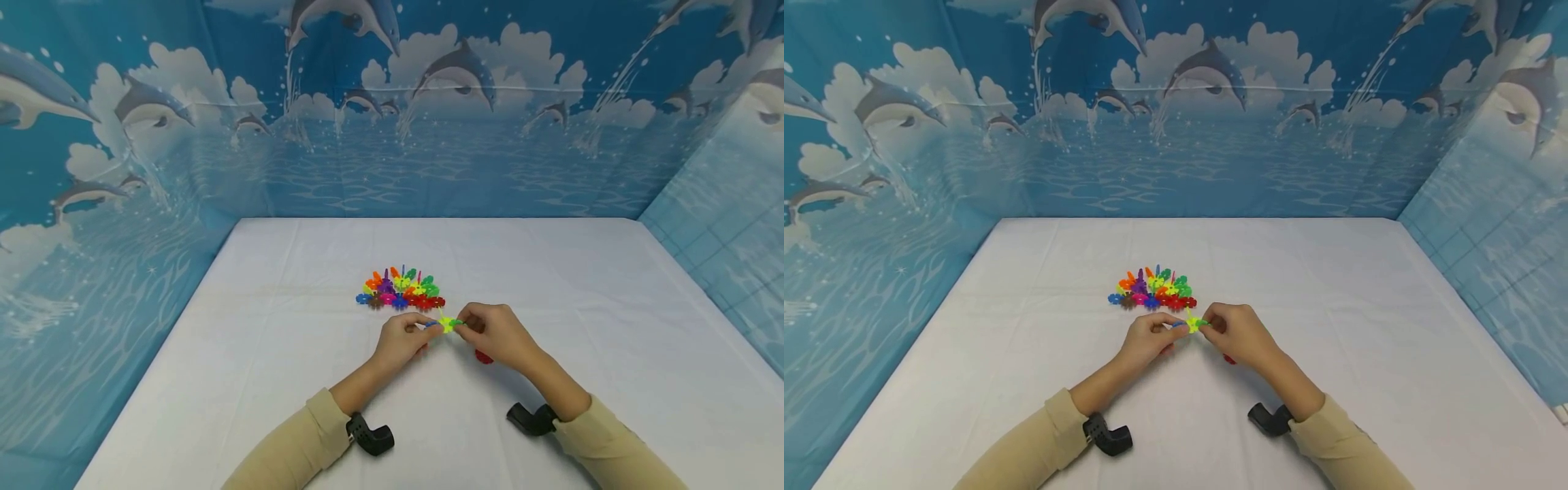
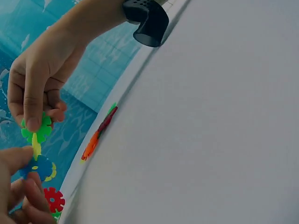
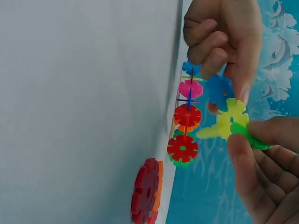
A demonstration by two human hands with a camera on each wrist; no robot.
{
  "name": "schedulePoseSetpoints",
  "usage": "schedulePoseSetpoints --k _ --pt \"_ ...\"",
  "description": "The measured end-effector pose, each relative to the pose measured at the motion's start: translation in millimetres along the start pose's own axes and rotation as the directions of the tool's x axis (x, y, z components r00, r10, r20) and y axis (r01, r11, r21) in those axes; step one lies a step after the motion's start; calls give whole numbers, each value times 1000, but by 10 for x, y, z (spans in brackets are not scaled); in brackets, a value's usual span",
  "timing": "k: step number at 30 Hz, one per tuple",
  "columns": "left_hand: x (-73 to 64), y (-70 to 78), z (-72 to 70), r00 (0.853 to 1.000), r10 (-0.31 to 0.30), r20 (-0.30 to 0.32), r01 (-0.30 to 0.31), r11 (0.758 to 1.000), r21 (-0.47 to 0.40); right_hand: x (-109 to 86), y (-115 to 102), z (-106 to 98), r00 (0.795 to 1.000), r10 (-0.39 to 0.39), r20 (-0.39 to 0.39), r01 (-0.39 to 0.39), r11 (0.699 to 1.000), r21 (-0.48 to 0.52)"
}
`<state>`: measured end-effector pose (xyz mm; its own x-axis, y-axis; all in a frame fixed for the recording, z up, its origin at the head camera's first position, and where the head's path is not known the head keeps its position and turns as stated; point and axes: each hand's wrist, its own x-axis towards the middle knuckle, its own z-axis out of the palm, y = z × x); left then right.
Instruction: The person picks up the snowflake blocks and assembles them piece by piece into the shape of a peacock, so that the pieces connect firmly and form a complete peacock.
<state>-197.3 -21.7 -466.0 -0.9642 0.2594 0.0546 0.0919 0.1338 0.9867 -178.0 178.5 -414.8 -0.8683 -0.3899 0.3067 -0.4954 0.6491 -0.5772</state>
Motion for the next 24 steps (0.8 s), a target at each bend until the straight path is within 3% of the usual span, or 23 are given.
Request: schedulePoseSetpoints --k 5,10,14,19,22,24 --pt "-22 9 -5 987 160 -4 -157 973 168 6 3 -26 1000 14 27 -16 998 58" --pt "-25 32 11 940 338 53 -341 914 220 14 -10 -56 998 -11 62 3 992 123" --pt "-37 43 22 937 347 38 -347 914 211 25 48 -141 999 17 41 -23 989 145" --pt "-50 36 18 936 351 14 -348 923 165 40 257 -312 988 152 35 -154 986 62" --pt "-49 18 14 935 354 -4 -350 928 127 30 390 -431 963 244 116 -245 970 -11" --pt "-47 8 14 938 347 -18 -343 933 110 14 470 -496 927 312 207 -310 950 -47"
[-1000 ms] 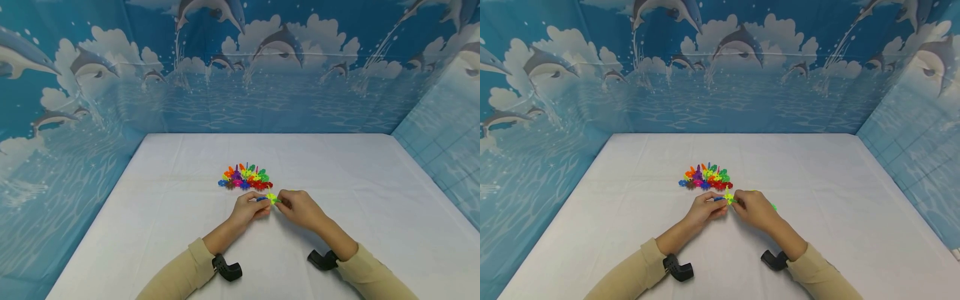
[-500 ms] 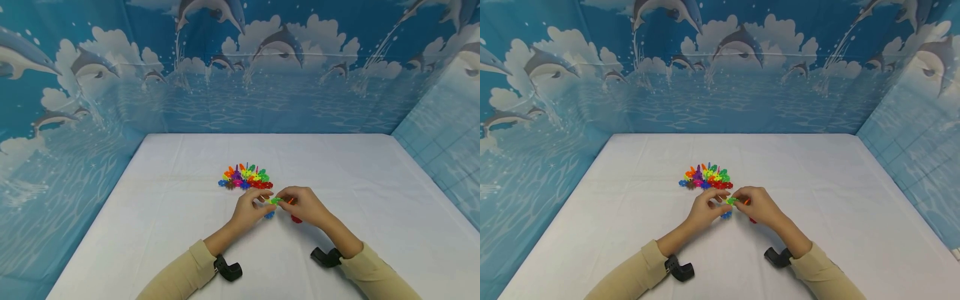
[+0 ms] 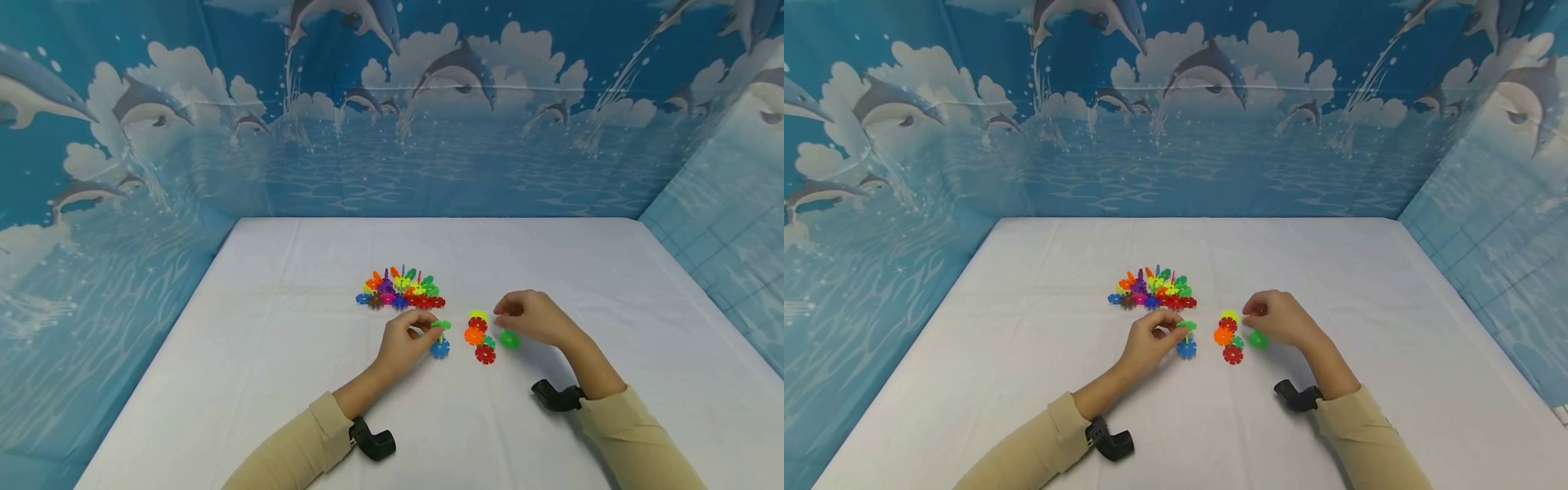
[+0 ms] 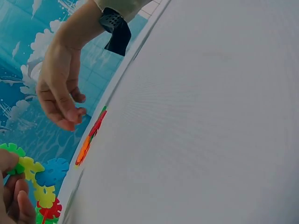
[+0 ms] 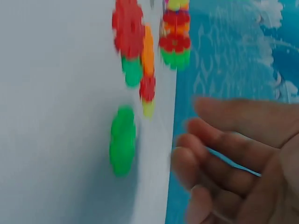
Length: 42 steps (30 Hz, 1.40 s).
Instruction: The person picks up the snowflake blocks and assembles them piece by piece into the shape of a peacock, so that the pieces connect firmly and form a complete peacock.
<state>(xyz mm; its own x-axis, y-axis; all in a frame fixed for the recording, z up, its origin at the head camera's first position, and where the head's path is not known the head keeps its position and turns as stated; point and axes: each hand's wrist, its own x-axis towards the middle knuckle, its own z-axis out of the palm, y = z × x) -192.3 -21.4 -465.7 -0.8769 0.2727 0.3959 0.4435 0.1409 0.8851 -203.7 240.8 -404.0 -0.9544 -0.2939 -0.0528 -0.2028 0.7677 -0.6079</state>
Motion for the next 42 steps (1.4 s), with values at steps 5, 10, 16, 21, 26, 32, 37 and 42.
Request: schedulePoseSetpoints --k 5,10,16,21,26,32,37,42 --pt "1 -14 7 999 -25 -47 23 999 -31 -14 157 -36 973 116 200 -115 993 -21" --pt "6 -7 17 996 -45 -72 42 998 -40 -1 206 8 969 96 226 -95 995 -18" --pt "-22 273 -40 996 -56 -64 53 997 -56 6 180 -7 980 16 198 -25 999 45" --pt "-40 392 -64 995 -68 -69 62 995 -73 23 83 28 993 -7 117 -28 956 292" --pt "-39 370 -65 998 -52 -45 47 994 -94 37 -110 175 998 8 63 -41 843 536" --pt "-35 354 -63 999 -37 -24 34 995 -96 38 -313 348 997 64 51 -81 711 699" --pt "-35 360 -63 1000 -17 -17 15 996 -88 21 -394 418 995 91 33 -86 678 730" --pt "-37 371 -62 1000 -16 -14 15 996 -83 14 -443 462 993 119 27 -98 648 755"
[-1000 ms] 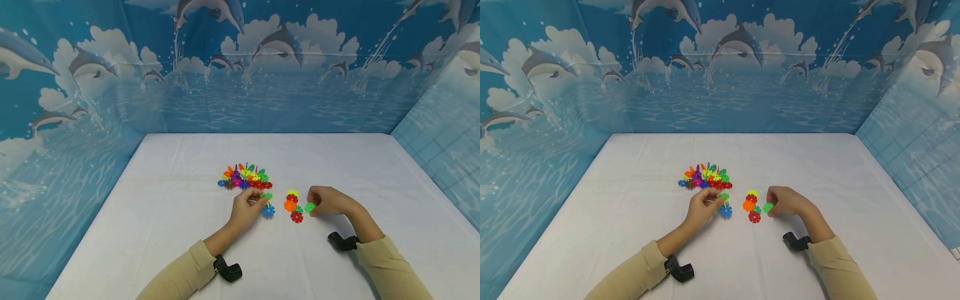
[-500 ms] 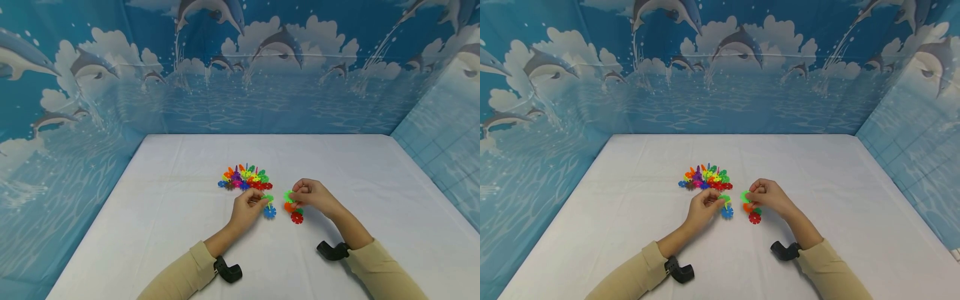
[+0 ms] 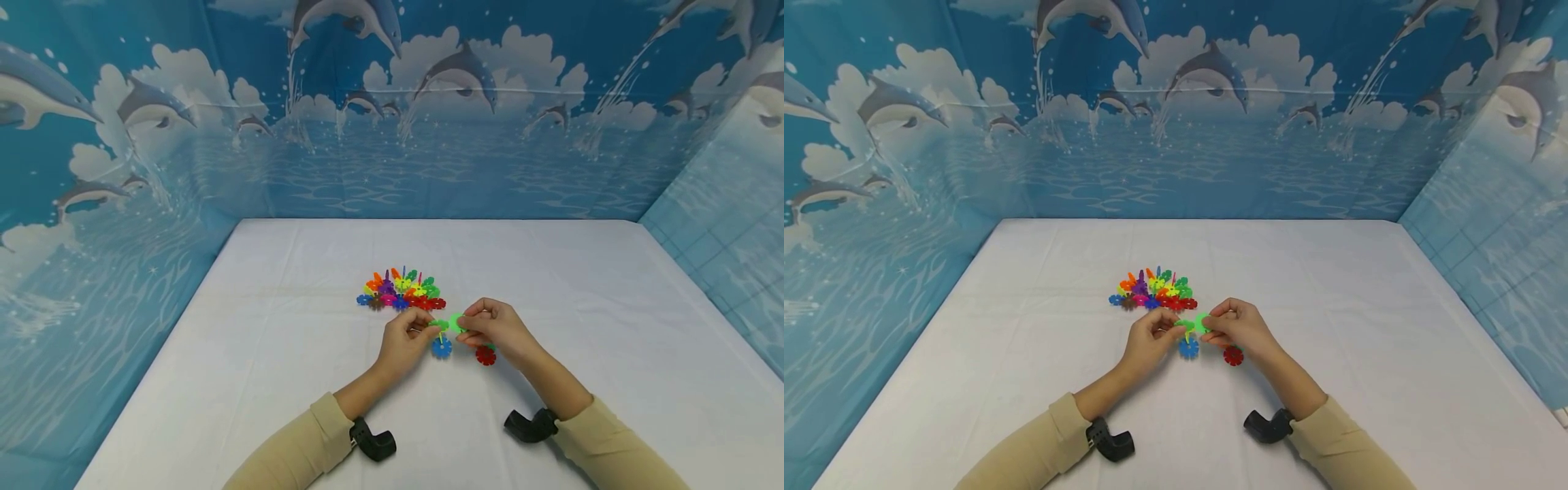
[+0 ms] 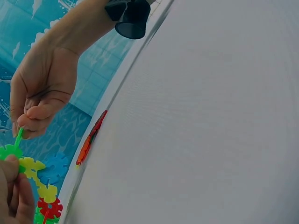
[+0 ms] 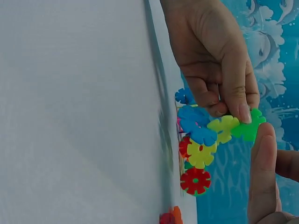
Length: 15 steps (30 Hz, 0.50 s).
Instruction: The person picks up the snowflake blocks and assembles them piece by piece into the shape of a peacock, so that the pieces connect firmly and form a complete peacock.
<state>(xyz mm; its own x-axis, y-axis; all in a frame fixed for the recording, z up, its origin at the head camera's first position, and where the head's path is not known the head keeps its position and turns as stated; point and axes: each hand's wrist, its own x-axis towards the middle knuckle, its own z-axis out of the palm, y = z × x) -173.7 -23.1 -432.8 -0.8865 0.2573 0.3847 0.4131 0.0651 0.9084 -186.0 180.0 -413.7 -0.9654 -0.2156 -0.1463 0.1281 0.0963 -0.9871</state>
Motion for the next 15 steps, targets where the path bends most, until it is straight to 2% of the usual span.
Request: schedulePoseSetpoints --k 4,10,15 --pt "-1 14 5 1000 6 6 -6 1000 10 -4 23 54 1000 16 -12 -15 998 62" --pt "-6 15 7 1000 16 0 -16 999 40 -19 79 154 998 -7 -61 15 991 133" --pt "24 -283 45 1000 25 4 -25 998 56 -46 110 235 993 -5 -114 19 993 118"
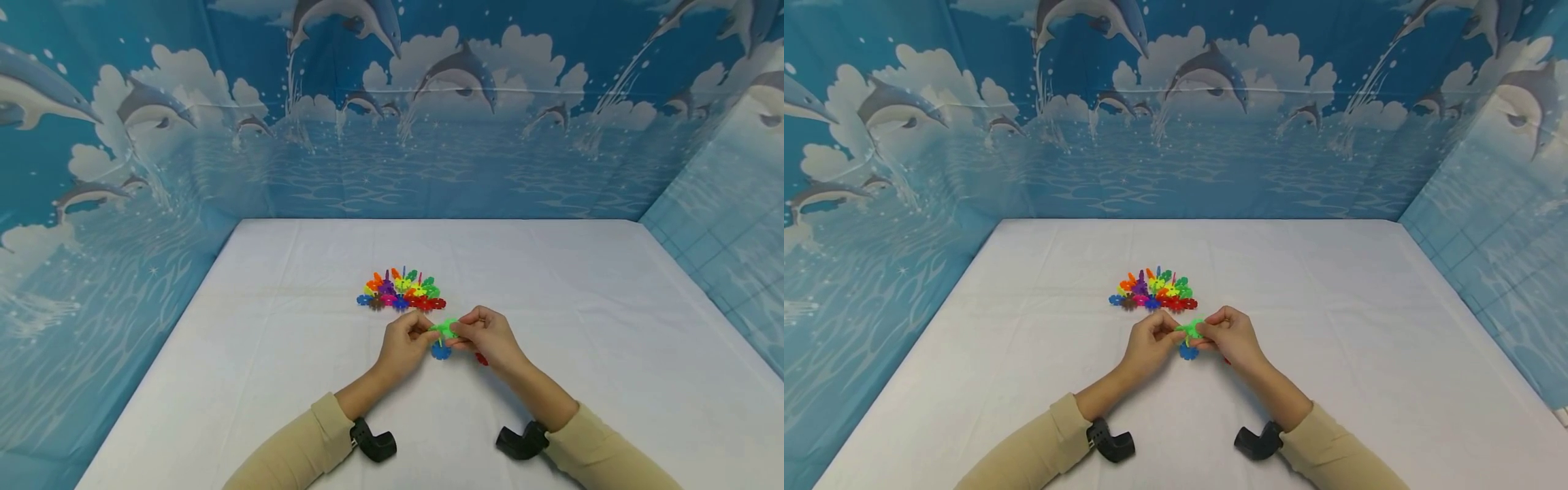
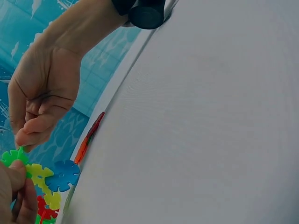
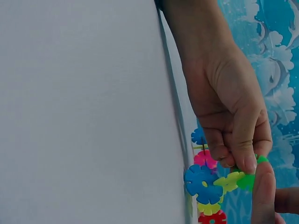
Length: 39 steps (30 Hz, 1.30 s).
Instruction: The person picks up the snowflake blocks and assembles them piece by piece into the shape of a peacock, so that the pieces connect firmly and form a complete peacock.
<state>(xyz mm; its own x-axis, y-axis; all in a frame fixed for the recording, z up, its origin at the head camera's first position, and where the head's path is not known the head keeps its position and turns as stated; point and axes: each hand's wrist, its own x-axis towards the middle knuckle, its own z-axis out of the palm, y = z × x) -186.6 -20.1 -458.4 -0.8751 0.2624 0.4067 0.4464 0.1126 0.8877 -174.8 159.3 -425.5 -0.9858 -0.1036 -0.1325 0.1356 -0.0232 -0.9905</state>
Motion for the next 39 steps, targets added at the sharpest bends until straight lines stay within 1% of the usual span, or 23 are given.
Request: schedulePoseSetpoints --k 2,6,9,12,14,16,18,20,22,25,26,28,29,32,34,36,39 --pt "12 -124 9 1000 11 0 -11 1000 12 3 -4 16 1000 1 -1 -1 1000 -6" --pt "6 -146 -10 999 45 3 -45 997 61 38 -14 -8 999 31 15 -30 999 -20" --pt "4 -141 -21 998 70 6 -70 989 128 79 -14 -50 996 63 56 -63 998 -10" --pt "4 -123 -30 997 72 13 -74 979 191 122 -37 -83 990 86 108 -85 996 -8" --pt "5 -108 -42 998 60 13 -62 975 216 160 -77 -99 987 95 129 -89 995 -47" --pt "6 -100 -66 999 47 2 -47 973 224 216 -136 -111 985 99 142 -83 990 -117" --pt "6 -97 -106 999 33 -33 -24 973 229 308 -196 -120 986 92 137 -63 977 -206" --pt "1 -100 -160 995 28 -94 -4 970 242 433 -252 -121 989 74 129 -33 955 -295" --pt "-9 -102 -223 984 35 -177 15 963 271 590 -295 -104 992 36 124 13 930 -368" --pt "-31 -120 -305 950 65 -304 44 939 340 854 -336 -39 991 -30 128 86 887 -453" --pt "-36 -127 -326 938 76 -339 56 930 363 944 -341 -5 990 -51 132 109 868 -484" --pt "-43 -154 -353 916 90 -391 78 915 396 1108 -342 73 987 -78 141 144 819 -555" --pt "-46 -162 -360 908 94 -408 87 911 403 1184 -337 115 985 -81 149 155 793 -589" --pt "-43 -179 -364 894 88 -439 110 907 407 1370 -317 225 980 -63 190 179 700 -691" --pt "-34 -185 -360 888 85 -452 116 910 399 1464 -303 275 976 -25 218 181 655 -734" --pt "-22 -189 -355 884 83 -461 120 911 394 1539 -292 304 972 25 234 167 627 -761" --pt "-8 -207 -347 881 89 -465 118 910 397 1612 -286 327 967 95 238 135 601 -788"
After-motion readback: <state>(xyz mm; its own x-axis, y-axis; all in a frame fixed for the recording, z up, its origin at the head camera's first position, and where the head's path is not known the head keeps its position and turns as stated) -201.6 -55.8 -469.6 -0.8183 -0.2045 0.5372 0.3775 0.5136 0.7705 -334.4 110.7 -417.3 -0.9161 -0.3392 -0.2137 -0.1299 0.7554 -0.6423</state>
